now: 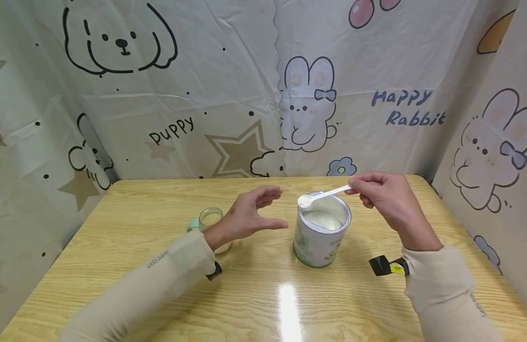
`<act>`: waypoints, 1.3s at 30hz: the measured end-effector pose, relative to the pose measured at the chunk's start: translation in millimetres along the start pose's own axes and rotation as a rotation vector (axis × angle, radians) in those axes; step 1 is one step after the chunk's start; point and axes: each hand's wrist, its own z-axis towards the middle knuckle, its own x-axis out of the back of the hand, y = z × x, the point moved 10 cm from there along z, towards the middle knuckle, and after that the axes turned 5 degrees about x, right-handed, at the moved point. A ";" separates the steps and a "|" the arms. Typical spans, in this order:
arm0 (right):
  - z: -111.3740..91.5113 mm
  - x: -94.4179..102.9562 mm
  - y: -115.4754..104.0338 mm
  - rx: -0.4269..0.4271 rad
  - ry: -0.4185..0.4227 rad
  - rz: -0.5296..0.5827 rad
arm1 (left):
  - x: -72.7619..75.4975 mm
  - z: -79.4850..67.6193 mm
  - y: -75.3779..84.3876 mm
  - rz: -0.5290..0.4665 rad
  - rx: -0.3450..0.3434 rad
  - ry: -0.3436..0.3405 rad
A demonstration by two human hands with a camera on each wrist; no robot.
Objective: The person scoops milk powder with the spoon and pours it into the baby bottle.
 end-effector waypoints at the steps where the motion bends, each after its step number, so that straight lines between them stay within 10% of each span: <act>1: 0.5 -0.9 -1.0 0.006 -0.001 0.004 | 0.9 -0.4 -0.1 -0.001 0.001 0.001; 39: 8.7 -32.4 -24.8 0.043 -0.040 0.119 | 32.5 -16.3 -3.2 0.011 -0.054 0.064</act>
